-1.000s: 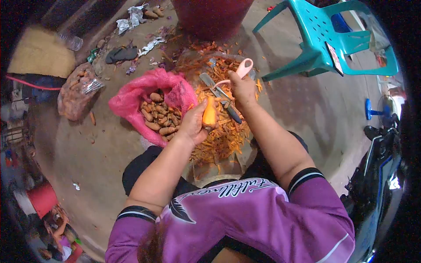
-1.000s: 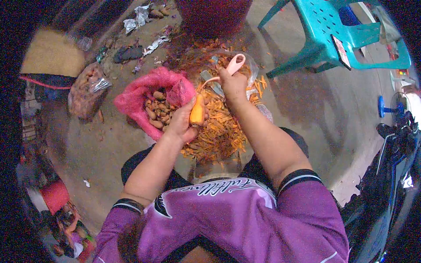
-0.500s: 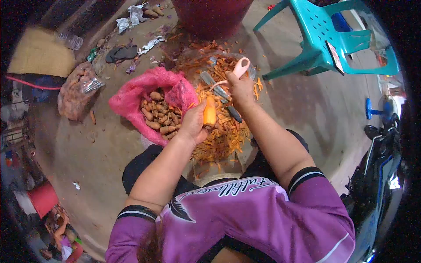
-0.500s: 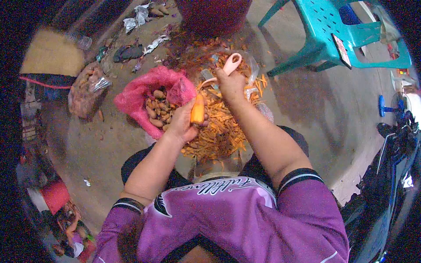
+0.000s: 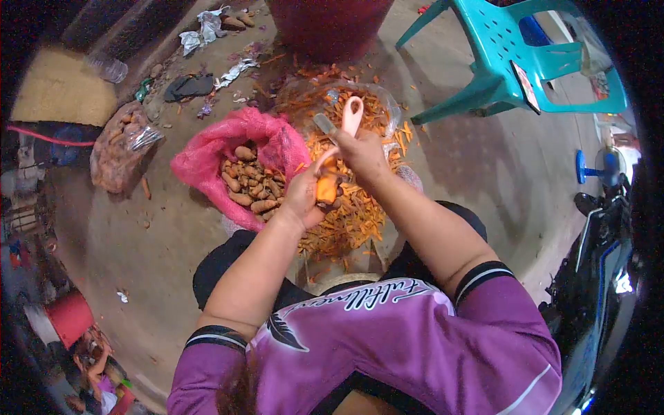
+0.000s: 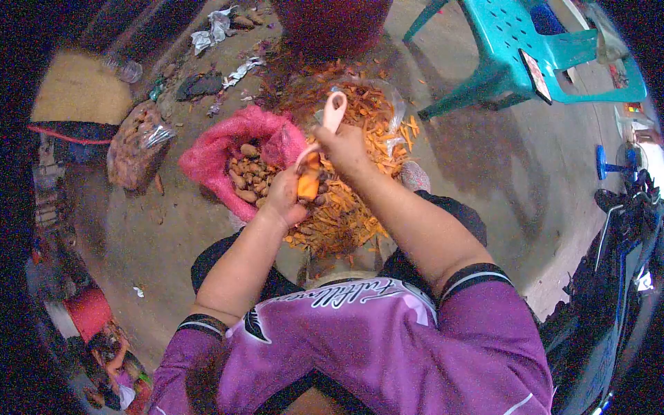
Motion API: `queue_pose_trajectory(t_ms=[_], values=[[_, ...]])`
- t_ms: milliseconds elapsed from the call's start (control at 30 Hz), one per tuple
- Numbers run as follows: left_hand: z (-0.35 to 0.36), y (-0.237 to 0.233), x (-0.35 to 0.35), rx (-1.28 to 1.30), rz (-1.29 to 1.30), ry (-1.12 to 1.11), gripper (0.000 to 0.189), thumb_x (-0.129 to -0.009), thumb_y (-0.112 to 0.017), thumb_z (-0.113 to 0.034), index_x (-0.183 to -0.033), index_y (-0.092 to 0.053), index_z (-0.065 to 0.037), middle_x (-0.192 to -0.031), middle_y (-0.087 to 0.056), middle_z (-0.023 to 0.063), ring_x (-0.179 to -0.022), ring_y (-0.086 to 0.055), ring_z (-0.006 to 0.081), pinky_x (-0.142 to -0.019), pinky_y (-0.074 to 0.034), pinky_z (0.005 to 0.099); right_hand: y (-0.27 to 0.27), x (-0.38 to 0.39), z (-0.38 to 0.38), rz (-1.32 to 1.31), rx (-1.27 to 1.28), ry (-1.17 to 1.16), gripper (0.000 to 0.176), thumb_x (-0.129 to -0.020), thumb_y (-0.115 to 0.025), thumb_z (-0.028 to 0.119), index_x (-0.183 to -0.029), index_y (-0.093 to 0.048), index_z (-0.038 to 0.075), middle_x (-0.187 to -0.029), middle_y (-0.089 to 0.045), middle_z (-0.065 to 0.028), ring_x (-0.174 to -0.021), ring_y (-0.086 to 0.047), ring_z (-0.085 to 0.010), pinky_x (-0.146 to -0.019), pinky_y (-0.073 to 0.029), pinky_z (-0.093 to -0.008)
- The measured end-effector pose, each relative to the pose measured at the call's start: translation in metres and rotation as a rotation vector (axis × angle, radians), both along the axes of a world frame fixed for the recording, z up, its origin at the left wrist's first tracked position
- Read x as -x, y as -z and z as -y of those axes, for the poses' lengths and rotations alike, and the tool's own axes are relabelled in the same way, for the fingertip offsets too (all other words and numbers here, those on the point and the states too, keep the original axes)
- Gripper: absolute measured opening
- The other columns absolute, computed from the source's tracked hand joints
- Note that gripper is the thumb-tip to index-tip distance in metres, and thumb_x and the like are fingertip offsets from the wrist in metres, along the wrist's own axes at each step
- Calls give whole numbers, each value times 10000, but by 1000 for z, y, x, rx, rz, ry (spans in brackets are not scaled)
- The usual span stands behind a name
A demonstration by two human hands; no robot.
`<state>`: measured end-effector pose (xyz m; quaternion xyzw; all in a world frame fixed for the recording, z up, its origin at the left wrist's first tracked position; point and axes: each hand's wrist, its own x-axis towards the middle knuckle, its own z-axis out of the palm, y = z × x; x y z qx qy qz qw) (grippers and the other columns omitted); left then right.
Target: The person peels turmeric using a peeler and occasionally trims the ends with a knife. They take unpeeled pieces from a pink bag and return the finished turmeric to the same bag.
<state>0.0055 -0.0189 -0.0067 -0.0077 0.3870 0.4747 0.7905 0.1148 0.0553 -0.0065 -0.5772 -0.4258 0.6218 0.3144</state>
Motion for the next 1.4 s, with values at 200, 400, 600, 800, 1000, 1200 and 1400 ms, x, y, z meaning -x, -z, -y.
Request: queue_pose_trajectory(t_ms=[200,400,600,800,1000,1200,1400], values=[[-1,17,4,-21,85,76,267,-839,-436,-316,-959,-498,-86,-756,-542,31,-652,-543,155,-532,-465,299,17,-14,-26,50,-144,269,240,-711,-590,240,-717,-531,7,-569,-482,-18,-458,-411,-98,-421,-320,-244],[-2,10,3,71,-26,-100,339,-859,-393,-337,-1001,-489,-45,-878,-554,75,-777,-542,191,-684,-456,336,-11,13,25,-203,-47,31,261,-726,-590,251,-595,-496,45,-528,-439,9,-432,-385,-82,-395,-284,-240],[-5,11,2,12,-52,-71,323,-835,-438,-319,-996,-501,-46,-879,-558,76,-780,-540,191,-669,-453,318,-3,7,18,-88,-21,-61,257,-726,-590,250,-609,-502,39,-505,-434,11,-420,-385,-83,-390,-294,-238],[-2,28,8,-45,67,37,274,-826,-459,-304,-986,-507,-87,-814,-558,50,-684,-543,153,-522,-459,268,14,-14,-26,-54,10,260,264,-695,-589,232,-610,-560,-17,-577,-544,-70,-460,-478,-122,-425,-369,-283],[-8,-6,-6,45,-143,-21,261,-845,-428,-329,-959,-485,-101,-724,-536,39,-591,-529,138,-474,-435,255,-10,-1,7,14,-104,-100,365,-686,-599,333,-683,-592,-32,-597,-567,-74,-544,-537,-150,-528,-428,-306],[1,4,-2,65,-121,81,265,-846,-431,-342,-951,-492,-106,-704,-528,32,-568,-516,135,-455,-427,269,41,-17,-30,11,-140,236,272,-688,-593,242,-678,-575,-28,-601,-555,-74,-531,-512,-125,-492,-394,-285],[-2,-5,-1,33,-137,-25,226,-859,-410,-282,-932,-498,-88,-733,-525,29,-602,-520,143,-452,-429,283,3,3,9,-82,-132,-59,271,-713,-586,235,-666,-548,-29,-592,-526,-47,-489,-460,-110,-441,-353,-250]])
